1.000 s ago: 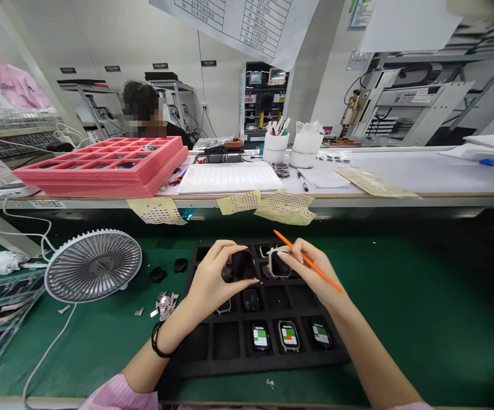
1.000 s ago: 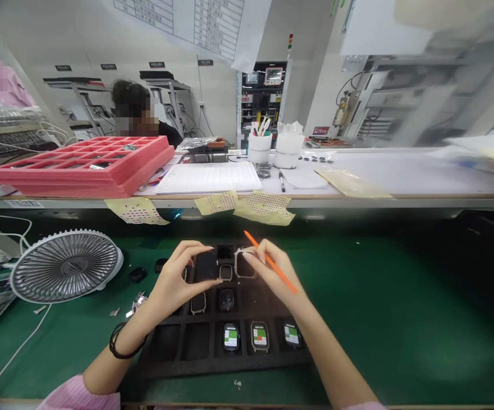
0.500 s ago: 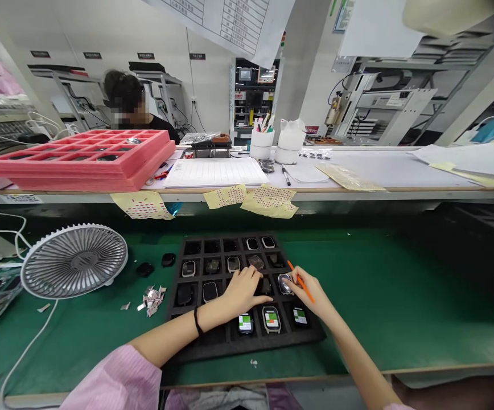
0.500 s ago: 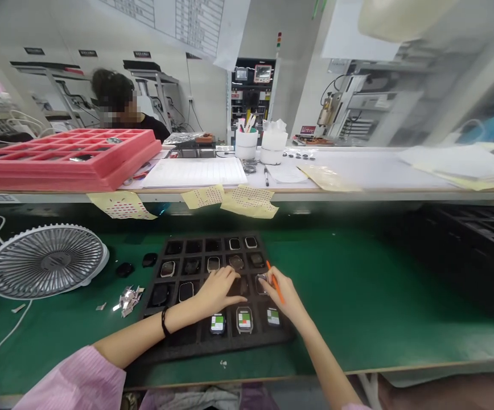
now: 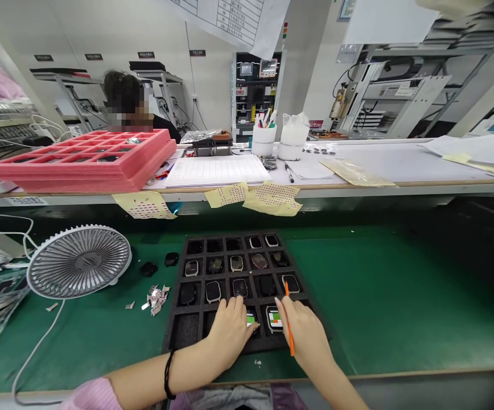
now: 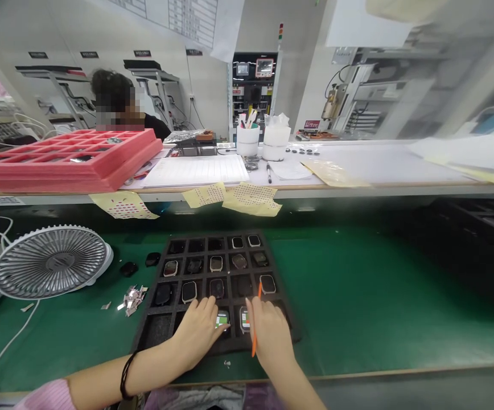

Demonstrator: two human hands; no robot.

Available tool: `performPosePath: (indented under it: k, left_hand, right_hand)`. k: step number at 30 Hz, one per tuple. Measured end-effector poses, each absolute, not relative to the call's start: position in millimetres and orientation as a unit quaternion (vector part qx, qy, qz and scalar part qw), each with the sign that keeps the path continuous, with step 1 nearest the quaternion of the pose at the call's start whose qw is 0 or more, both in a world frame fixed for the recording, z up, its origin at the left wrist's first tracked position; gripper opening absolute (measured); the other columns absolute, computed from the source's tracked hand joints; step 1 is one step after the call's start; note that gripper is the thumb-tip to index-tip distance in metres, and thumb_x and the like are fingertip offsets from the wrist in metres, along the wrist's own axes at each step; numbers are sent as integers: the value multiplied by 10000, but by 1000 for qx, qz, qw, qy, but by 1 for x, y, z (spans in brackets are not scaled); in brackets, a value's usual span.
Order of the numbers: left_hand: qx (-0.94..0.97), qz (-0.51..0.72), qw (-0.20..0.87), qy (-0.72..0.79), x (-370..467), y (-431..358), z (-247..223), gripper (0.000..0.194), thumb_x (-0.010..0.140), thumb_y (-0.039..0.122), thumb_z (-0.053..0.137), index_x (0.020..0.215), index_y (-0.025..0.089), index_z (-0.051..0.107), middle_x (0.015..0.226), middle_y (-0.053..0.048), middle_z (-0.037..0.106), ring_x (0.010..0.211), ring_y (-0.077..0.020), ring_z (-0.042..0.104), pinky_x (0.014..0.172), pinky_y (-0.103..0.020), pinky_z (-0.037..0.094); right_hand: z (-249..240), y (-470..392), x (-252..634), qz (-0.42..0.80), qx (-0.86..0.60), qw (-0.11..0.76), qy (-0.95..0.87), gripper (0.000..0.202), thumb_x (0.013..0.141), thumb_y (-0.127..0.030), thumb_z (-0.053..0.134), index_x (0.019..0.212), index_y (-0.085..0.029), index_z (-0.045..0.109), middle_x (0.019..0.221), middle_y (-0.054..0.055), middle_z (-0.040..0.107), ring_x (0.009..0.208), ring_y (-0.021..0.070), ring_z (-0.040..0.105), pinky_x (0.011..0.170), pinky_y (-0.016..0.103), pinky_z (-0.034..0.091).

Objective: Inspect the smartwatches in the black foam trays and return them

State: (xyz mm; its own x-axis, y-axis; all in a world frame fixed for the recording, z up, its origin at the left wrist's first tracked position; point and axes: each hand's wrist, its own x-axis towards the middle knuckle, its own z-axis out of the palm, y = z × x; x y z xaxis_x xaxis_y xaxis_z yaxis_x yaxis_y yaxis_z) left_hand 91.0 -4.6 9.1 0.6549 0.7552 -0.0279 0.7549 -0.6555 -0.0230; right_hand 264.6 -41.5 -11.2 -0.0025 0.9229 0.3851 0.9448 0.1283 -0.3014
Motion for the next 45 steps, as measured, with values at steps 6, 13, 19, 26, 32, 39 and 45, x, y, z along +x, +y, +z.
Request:
performPosePath:
  k: [6,13,19,26,32,39,45]
  left_hand:
    - [-878,2,-141,-458,86,-8,21,332,909,379,515,1064,89,557,1122,-231,587,1060,-370,563,833,-470,466]
    - [-853,32,-315,-416,77,2,52,482,820,265,647,1222,123,421,1201,-200,584,1094,-317,586,857,-379,479]
    - [-855,29,-366,-366,75,23,46,457,751,221,709,1166,210,516,952,-46,663,884,-240,650,730,-295,481]
    - [-731,-30,-580,-357,62,38,31,479,701,243,734,1132,181,535,665,70,547,532,-99,531,548,-222,422]
    - [-642,-191,-677,-307,62,52,71,484,705,285,759,1128,171,554,891,-19,635,802,-129,603,763,-282,468]
    - [-640,-276,-633,-336,66,62,109,435,814,368,638,1201,205,526,1020,-62,636,768,-116,572,481,-162,317]
    - [-651,-344,-565,-373,63,68,112,303,840,389,586,1055,180,633,923,-38,654,720,-126,570,563,-211,434]
  right_hand:
    - [-25,-42,258,43,-646,289,-706,469,995,-381,203,718,-227,548,618,92,578,579,241,565,504,332,405]
    - [-23,-39,258,221,-618,372,-657,441,990,-458,223,883,-221,579,829,104,684,769,234,687,677,331,533]
    - [-25,-35,250,266,-603,324,-679,341,983,-414,282,885,-224,547,767,82,678,695,242,681,653,347,511]
    - [-32,-24,260,324,-600,342,-647,383,937,-517,327,784,-228,526,624,36,613,520,197,598,495,296,449]
    - [-18,-21,269,466,-572,394,-548,441,862,-621,440,831,-202,574,555,5,597,443,146,554,377,225,355]
    - [37,5,272,646,-444,457,-421,403,830,-536,589,986,-164,583,583,-8,604,444,131,595,306,164,326]
    - [79,43,272,638,-394,438,-495,370,793,-378,688,1094,-182,600,803,41,665,646,163,671,441,210,457]
